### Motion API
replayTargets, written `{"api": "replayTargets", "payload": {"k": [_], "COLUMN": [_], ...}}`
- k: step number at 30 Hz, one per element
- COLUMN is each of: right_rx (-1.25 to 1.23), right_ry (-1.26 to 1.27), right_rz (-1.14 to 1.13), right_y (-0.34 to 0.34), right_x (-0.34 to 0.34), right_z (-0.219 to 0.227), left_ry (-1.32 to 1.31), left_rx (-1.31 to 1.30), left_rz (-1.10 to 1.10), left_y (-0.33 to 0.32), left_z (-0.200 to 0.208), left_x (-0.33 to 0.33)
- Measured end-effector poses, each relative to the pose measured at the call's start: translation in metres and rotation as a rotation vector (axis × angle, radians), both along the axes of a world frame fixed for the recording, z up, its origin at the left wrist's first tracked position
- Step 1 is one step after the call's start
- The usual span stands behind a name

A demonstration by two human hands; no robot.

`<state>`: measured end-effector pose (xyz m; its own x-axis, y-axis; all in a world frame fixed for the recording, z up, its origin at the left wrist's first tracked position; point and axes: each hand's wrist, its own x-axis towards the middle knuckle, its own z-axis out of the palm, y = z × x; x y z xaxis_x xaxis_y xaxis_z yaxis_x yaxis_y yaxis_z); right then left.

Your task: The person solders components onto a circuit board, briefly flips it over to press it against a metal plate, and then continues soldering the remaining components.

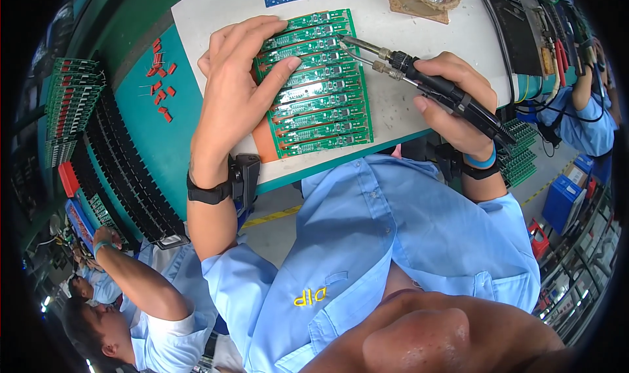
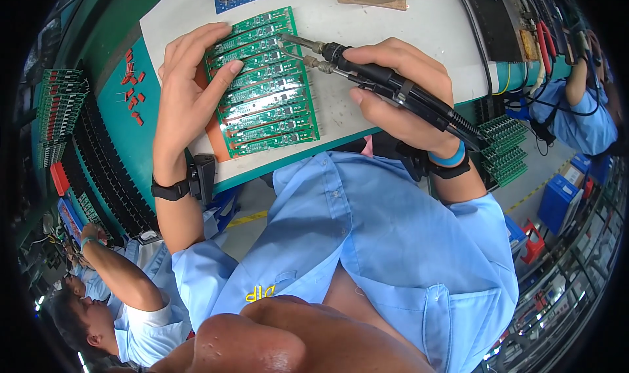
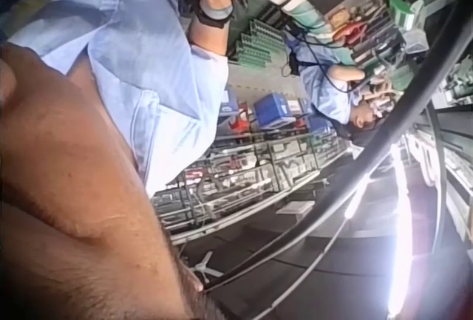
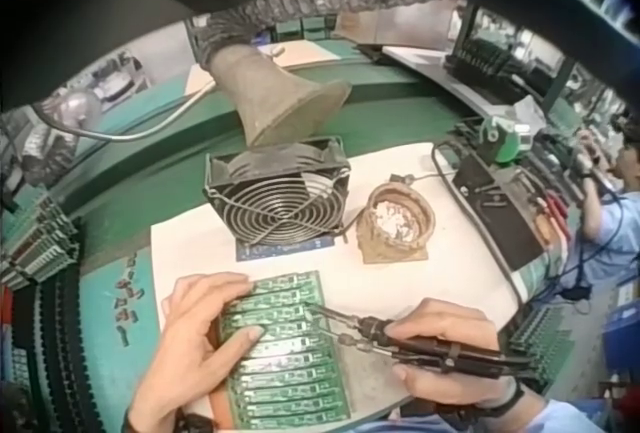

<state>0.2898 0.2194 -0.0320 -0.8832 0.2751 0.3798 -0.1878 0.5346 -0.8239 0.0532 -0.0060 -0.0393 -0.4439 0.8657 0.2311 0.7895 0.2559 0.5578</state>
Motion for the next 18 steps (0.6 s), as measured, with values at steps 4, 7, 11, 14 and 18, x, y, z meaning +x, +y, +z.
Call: {"api": "replayTargets", "payload": {"k": [4,7,11,14,18], "right_rx": [0.003,0.004,0.005,0.003,0.015], "right_ry": [0.001,0.000,-0.014,-0.011,-0.012], "right_rz": [0.006,0.010,0.013,0.017,0.017], "right_y": [0.0002,0.0002,0.0007,0.0004,0.0005], "right_x": [-0.0034,-0.0051,-0.0053,-0.0060,-0.0059], "right_z": [-0.0016,-0.0021,-0.0023,-0.0019,-0.0019], "left_ry": [0.003,0.017,0.040,0.038,0.008], "left_rx": [-0.002,-0.009,-0.025,-0.032,0.002], "left_rz": [0.000,0.002,0.010,0.012,-0.002], "left_y": [-0.0001,0.0003,0.0006,0.0005,-0.0004], "left_z": [0.0003,0.0019,0.0044,0.0036,-0.0009], "left_x": [0.0002,0.0012,0.0027,0.0024,0.0004]}}
